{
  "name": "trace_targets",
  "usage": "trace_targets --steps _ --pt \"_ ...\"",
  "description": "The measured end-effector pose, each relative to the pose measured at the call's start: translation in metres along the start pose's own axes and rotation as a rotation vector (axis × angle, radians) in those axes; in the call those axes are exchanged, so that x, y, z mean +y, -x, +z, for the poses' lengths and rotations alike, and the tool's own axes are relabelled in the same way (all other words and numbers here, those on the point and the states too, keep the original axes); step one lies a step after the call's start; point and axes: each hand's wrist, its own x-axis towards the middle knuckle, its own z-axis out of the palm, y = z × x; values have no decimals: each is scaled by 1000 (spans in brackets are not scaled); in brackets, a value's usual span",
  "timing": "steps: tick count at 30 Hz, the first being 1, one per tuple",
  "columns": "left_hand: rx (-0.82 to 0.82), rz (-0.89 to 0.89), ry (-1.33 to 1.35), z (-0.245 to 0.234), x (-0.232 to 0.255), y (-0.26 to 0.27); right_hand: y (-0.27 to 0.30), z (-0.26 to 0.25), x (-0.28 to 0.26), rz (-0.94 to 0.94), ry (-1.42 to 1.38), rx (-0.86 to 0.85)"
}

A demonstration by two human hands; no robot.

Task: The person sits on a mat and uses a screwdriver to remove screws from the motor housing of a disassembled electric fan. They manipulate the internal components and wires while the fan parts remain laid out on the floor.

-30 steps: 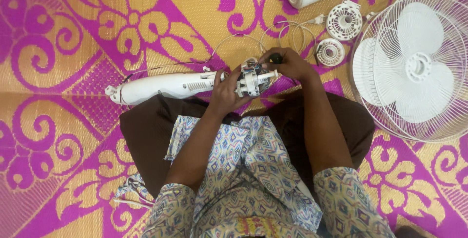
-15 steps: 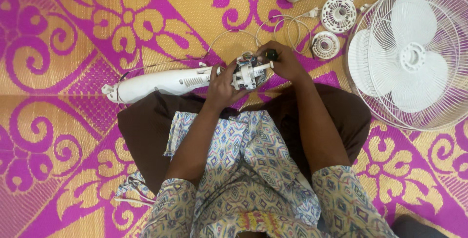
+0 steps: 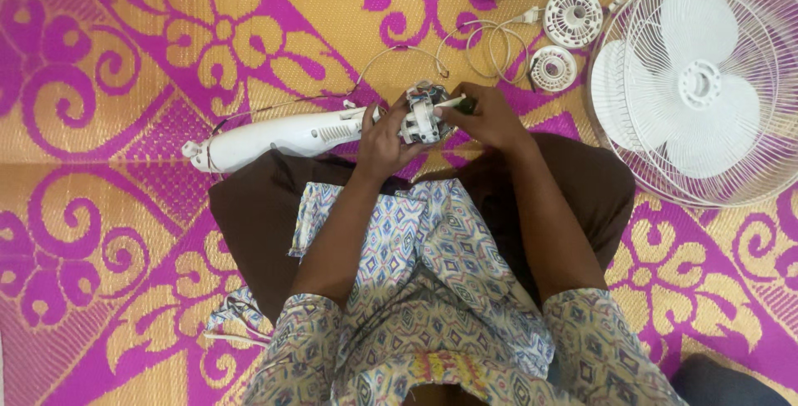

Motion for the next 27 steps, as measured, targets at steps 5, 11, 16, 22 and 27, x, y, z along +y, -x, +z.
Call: trace_targets --steps 5,11,16,22,27 --pt "15 -27 -18 0 -3 2 1 3 -6 -168 113 43" --pt "95 -56 -182 8 -23 -21 -39 2 -1 -387 221 145" --pt "100 -31 -324 26 -42 -30 -67 -6 19 -394 380 69" --pt "63 81 -370 45 -48 -18 -55 -5 42 -211 630 -79" --pt "42 46 -375 44 -45 -15 -56 1 55 -151 542 -83"
